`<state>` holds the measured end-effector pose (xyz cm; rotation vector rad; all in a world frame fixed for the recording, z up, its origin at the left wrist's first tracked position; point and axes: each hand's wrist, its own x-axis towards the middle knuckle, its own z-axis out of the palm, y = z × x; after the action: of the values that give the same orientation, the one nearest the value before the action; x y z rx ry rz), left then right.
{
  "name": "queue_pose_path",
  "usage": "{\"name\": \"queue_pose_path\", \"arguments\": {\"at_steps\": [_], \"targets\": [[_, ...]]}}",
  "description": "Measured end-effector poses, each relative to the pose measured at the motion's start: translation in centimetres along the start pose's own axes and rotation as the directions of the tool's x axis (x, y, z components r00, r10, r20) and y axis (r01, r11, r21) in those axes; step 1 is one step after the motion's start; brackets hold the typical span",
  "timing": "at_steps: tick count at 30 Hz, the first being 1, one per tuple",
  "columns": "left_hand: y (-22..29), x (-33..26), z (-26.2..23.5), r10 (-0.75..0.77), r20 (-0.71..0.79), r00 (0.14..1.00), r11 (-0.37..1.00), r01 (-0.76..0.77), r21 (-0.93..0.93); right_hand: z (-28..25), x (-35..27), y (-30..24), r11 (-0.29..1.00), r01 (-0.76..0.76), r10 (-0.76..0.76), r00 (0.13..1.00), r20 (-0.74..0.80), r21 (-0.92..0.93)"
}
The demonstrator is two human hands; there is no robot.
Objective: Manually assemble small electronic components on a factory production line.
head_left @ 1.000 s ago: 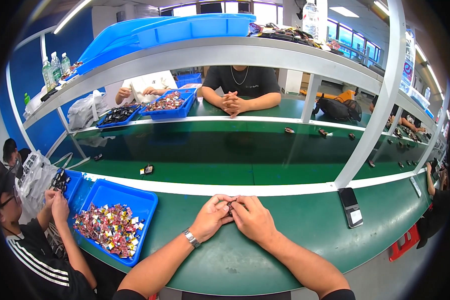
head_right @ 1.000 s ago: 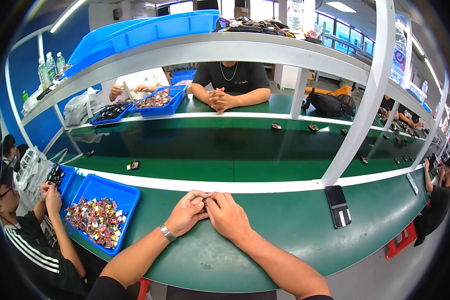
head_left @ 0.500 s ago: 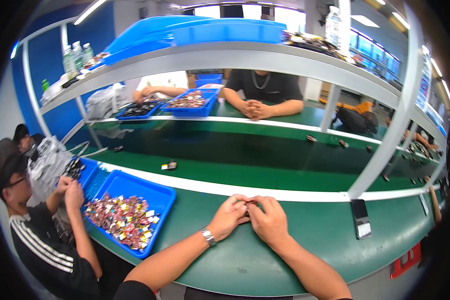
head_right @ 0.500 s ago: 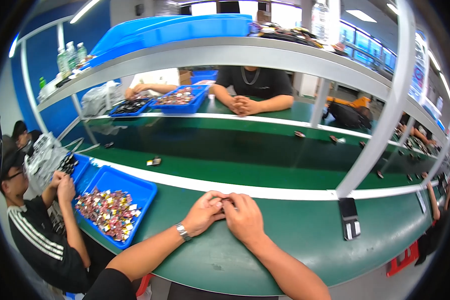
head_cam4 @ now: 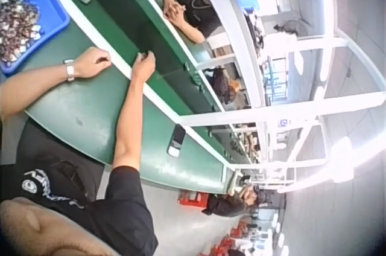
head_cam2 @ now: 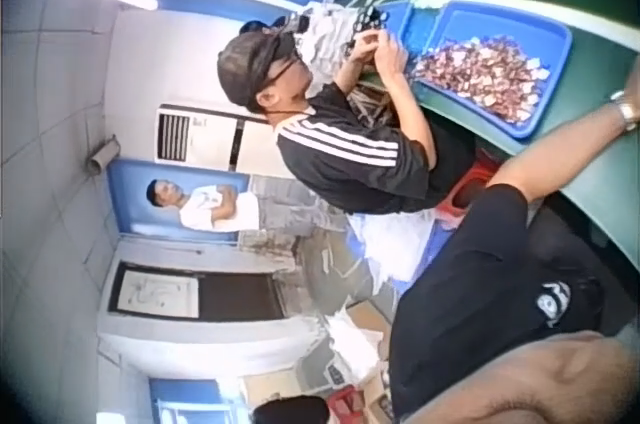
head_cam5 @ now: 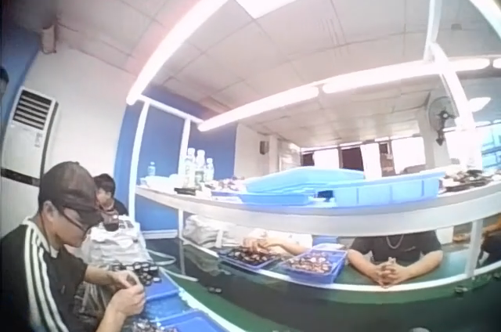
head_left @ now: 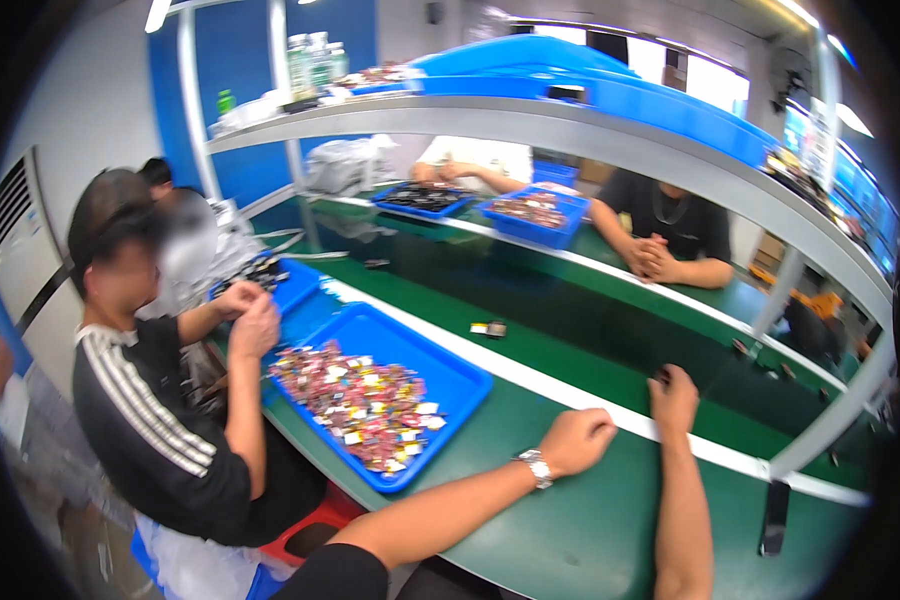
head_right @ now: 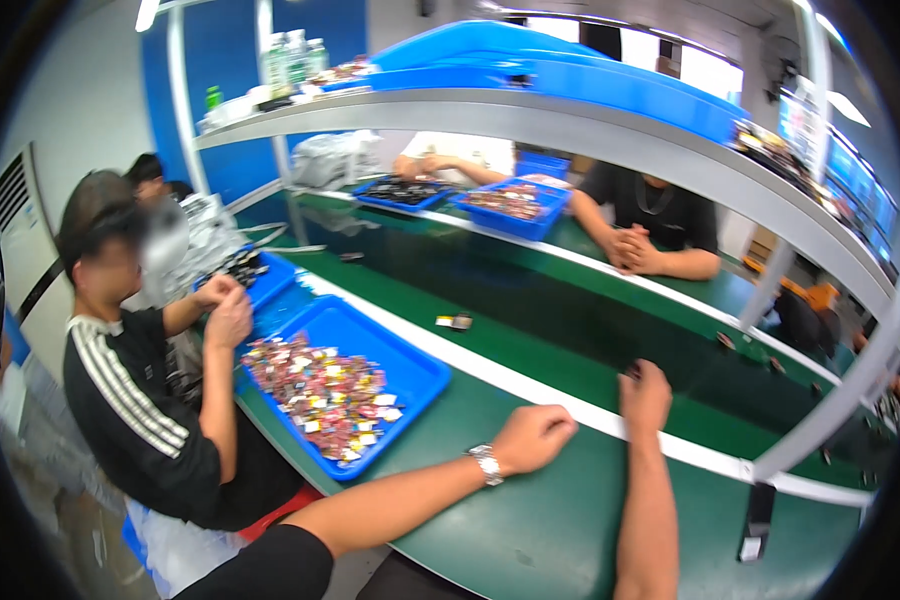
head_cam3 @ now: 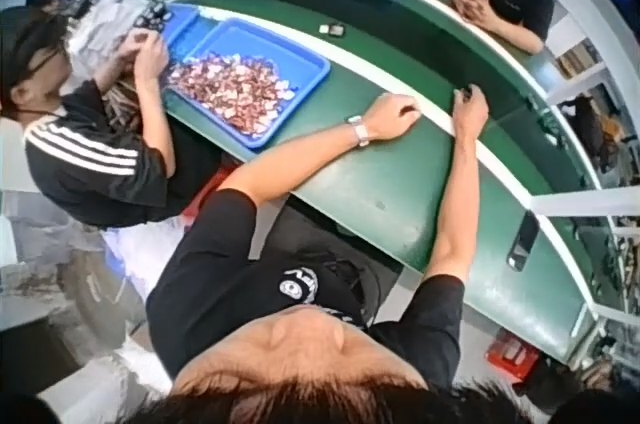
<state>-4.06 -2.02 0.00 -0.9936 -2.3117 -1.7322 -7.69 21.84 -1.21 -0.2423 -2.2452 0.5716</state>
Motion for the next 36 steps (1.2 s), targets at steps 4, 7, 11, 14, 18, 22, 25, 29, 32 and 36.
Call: {"name": "queue_pose_path", "arguments": {"at_steps": [4,7,11,14,18,22,25,29,32,36], "targets": [[-0.5,-0.4,1.2,0.140,0.260,0.955,0.971,-0.184,0.154,0.8,0.9,0.2,0.891,0.199,-0.229,0.973,-0.026,-0.408],[0.0,-0.6,2.1,0.188,0.303,0.934,0.940,-0.261,0.221,3.5,2.4,-5.2,0.967,0.253,-0.245,0.956,0.159,-0.032],[-1.5,-1.2,1.1,0.122,0.303,0.945,0.959,-0.191,0.209,8.3,3.2,-18.1,0.995,0.018,-0.076,0.761,0.644,0.097],[-2.6,-0.8,3.4,0.302,0.170,0.938,0.952,-0.307,0.002,10.8,3.8,-20.7,1.000,-0.009,-0.008,0.674,0.739,0.019],[-5.0,-1.6,4.4,0.265,0.221,0.939,0.963,-0.246,-0.109,13.4,2.5,-23.7,0.999,0.039,-0.021,0.693,0.720,-0.008],[-9.2,-2.0,8.5,0.404,0.057,0.913,0.913,-0.400,-0.077,16.1,1.1,-23.1,0.994,0.088,-0.036,0.832,0.554,-0.068],[-8.5,-1.9,8.4,0.290,0.080,0.954,0.953,-0.280,-0.119,16.1,1.3,-22.6,0.996,0.046,-0.007,0.877,0.480,-0.070],[-7.0,-1.3,8.5,0.226,0.197,0.954,0.949,-0.169,-0.268,15.0,2.0,-21.3,0.997,0.022,0.014,0.884,0.467,-0.072],[-7.0,-0.4,5.7,0.227,0.370,0.901,0.974,-0.207,-0.094,14.0,1.6,-23.2,0.997,0.074,-0.059,0.879,0.473,-0.012],[-5.6,-1.5,1.8,0.387,0.338,0.858,0.892,-0.441,0.097,13.1,2.3,-22.1,0.965,-0.136,0.012,0.879,0.477,0.226]]}}
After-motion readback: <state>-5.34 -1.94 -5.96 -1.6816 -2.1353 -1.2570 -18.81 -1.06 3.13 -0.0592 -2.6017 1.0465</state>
